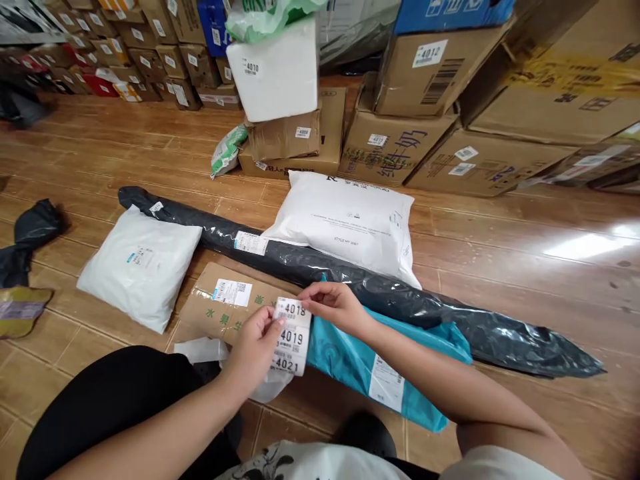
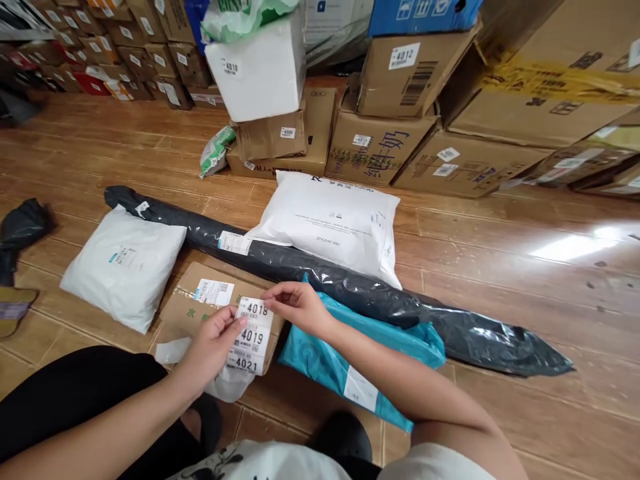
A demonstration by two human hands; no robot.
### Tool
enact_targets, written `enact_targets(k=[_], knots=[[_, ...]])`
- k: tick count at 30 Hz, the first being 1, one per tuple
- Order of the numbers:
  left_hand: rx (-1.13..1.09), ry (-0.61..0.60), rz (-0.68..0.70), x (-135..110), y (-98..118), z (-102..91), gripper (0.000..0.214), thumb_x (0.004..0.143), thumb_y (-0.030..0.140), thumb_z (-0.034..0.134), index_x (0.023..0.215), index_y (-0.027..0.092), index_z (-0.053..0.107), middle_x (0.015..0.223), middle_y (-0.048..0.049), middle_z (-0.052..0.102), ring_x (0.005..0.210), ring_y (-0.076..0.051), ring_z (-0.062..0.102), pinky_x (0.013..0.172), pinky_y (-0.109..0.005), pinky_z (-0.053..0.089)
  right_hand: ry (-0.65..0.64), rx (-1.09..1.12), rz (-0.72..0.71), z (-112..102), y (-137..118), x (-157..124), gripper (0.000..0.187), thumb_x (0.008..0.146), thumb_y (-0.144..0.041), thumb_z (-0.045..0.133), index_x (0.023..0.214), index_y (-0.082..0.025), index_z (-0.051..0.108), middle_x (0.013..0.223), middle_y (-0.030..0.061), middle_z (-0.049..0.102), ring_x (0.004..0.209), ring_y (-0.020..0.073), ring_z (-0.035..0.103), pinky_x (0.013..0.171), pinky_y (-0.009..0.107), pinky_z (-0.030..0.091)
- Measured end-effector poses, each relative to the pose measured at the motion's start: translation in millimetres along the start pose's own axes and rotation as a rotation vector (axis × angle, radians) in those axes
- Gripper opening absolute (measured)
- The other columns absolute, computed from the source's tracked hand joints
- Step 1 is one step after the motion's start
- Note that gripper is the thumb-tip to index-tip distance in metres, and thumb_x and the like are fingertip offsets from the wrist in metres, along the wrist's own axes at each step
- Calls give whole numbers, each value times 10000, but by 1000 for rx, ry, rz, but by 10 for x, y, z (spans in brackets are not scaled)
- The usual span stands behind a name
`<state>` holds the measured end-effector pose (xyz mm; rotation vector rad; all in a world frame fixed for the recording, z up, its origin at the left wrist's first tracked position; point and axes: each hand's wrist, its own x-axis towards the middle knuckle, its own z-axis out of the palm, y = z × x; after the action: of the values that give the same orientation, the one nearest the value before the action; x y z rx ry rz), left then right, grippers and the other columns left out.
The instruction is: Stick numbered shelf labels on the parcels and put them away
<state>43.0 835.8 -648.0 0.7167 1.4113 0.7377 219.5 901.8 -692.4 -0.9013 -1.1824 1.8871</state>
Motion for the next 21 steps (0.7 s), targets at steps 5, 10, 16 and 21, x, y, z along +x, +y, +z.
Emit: enact_targets(k=[5,10,16,21], knots=[[-108,-31,24,-263,72,198,333,817,505,589,871,185,515,759,-23,580,702,-172,564,616,-271,443,-78,-138,-110,-4,-256,-148,179,636,-211,838,786,-200,741,705,37,690,625,142,640,552,239,544],[-116,54,95,-300,145,273,255,845,445,584,831,200,513,815,-46,578,810,-200,544,688,-288,428,-24,-345,-302,19,-402,-122,136,662,-191,813,753,-263,743,649,54,686,616,197,661,515,266,559],[-129,194,22,-201,195,205,232,857,431,558,815,215,486,809,-62,581,839,-235,543,726,-333,415,61,-401,-302,244,-400,95,67,722,-296,774,700,-273,716,719,60,634,668,196,636,527,278,546],[-169,185,57,-188,278,127,242,849,450,560,803,223,488,809,-70,587,816,-235,540,704,-337,417,60,-197,-259,430,-368,278,172,749,-341,754,631,-267,653,655,15,494,608,159,527,524,304,496]])
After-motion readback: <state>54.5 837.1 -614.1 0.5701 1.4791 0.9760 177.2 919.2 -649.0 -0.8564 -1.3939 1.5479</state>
